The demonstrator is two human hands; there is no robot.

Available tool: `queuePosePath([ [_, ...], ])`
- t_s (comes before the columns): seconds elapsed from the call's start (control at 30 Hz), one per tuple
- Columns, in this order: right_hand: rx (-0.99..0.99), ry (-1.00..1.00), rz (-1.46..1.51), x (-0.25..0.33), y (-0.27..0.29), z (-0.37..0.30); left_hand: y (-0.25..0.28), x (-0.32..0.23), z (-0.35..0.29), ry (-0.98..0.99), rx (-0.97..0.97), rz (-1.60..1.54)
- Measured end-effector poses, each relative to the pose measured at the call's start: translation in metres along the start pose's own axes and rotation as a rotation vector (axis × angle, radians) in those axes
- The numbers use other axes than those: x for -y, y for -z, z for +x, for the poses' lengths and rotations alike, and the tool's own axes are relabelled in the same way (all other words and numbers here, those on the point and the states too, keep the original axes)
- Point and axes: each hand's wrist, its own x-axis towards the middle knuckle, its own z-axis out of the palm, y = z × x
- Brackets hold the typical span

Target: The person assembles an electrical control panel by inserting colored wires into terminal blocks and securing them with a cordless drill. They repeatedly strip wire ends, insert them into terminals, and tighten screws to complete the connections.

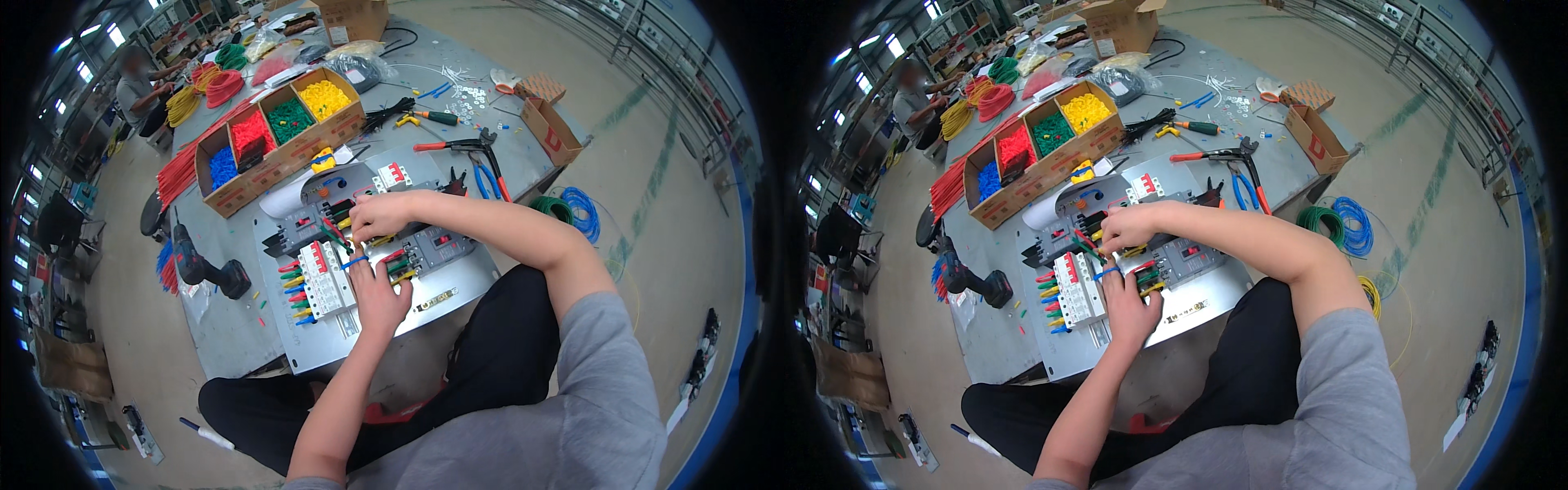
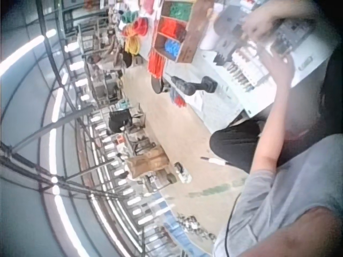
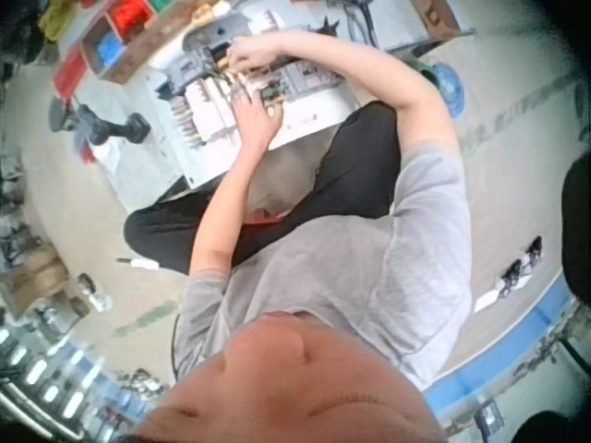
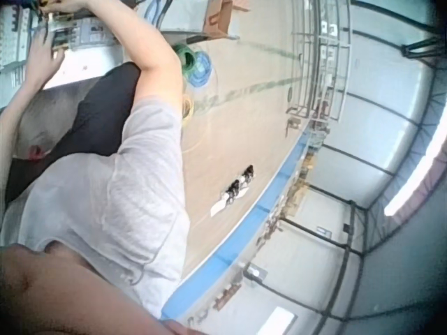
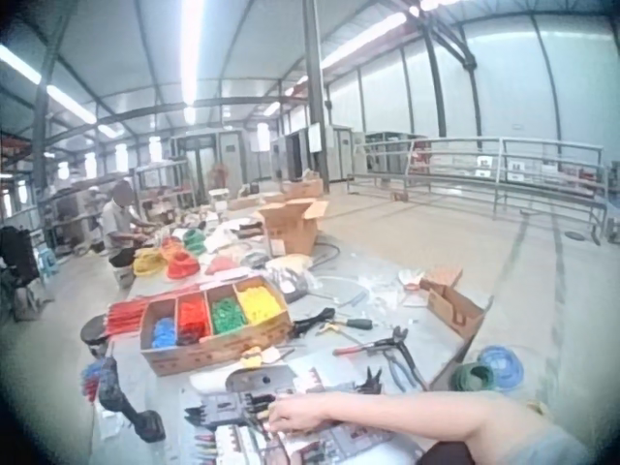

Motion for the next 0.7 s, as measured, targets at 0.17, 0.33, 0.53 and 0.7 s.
queuePosePath([
  [0.17,0.042,-0.058,-0.065,0.0,-0.001,0.017,-0.001,-0.002,0.003,-0.022,0.009,0.018],
  [0.33,-0.061,-0.177,-0.041,0.017,-0.013,0.024,-0.002,0.004,-0.002,-0.013,0.011,0.021],
  [0.53,-0.098,-0.284,-0.069,0.018,-0.021,0.025,0.0,-0.002,0.0,0.023,0.068,-0.023],
  [0.7,-0.115,-0.227,-0.057,0.012,-0.02,0.027,0.004,-0.005,0.0,0.062,0.081,-0.013],
])
